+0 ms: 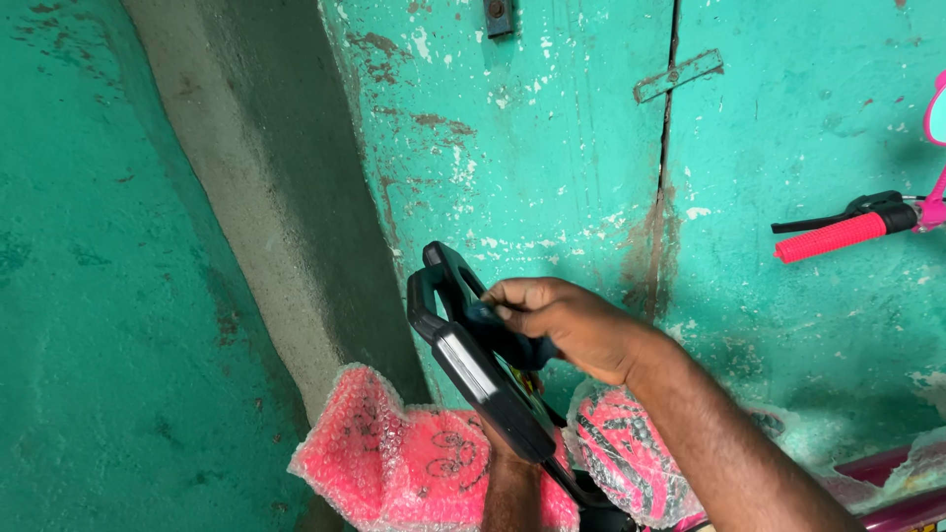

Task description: The person attaches a black rear rack to the rear of a pink bicycle using a wrench. They tighten the bolts securing the rack to the frame and the seat post, ensuring the rack is firmly in place.

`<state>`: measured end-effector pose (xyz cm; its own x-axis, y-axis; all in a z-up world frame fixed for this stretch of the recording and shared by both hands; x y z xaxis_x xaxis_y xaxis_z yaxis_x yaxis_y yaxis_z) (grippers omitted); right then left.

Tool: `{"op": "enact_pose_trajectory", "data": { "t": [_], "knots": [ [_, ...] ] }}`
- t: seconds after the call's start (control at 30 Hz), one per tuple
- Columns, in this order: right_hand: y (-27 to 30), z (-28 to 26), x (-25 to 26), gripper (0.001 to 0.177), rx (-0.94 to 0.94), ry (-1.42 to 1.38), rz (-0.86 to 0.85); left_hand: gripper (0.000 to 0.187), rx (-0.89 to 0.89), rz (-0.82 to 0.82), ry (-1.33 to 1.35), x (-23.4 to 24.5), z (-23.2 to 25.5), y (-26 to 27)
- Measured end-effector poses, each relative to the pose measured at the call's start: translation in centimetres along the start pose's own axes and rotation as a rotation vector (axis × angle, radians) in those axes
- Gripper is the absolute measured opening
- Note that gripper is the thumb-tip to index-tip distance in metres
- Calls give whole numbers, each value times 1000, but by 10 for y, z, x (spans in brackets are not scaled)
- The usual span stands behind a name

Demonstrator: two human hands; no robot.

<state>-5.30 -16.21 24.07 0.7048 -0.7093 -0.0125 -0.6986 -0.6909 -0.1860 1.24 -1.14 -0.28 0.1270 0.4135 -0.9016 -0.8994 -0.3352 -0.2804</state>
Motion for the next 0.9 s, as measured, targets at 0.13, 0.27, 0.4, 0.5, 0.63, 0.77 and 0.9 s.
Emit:
{"op": "enact_pose_trajectory", "data": {
  "t": [0.13, 0.27, 0.4, 0.5, 0.63, 0.77, 0.9],
  "knots": [
    [-10, 24, -3, 27, -122, 639, 421, 48, 45, 97, -7, -5, 5, -3],
    [2, 36, -24, 20, 111, 178, 400, 51, 60, 126, -13, 6, 1, -8],
    [13, 53, -35, 26, 131, 273, 390, 50, 46, 9, -7, 25, -1, -12],
    [29, 72, -30, 29, 66, 395, 372, 57, 45, 66, -59, 15, 3, -9],
    [49, 93, -16, 25, -143, 559, 323, 62, 139, -36, 16, -11, 14, -1],
    [56, 99, -7, 18, -90, 567, 431, 67, 86, -85, -7, -28, 18, 6],
    [50, 110, -13, 14, -29, 395, 544, 60, 94, -89, -32, -42, 24, 9]
  ]
}}
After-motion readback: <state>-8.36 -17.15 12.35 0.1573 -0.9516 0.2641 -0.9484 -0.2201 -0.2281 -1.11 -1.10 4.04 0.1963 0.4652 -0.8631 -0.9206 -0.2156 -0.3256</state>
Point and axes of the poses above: each hand's wrist, its own y-axis away from the middle knuckle, its own x-axis out of the back of the hand, z = x × y, the point moved 1 cm from there along -y, towards the middle knuckle, and after that the axes turned 5 degrees about -x, right-handed, at the moved point
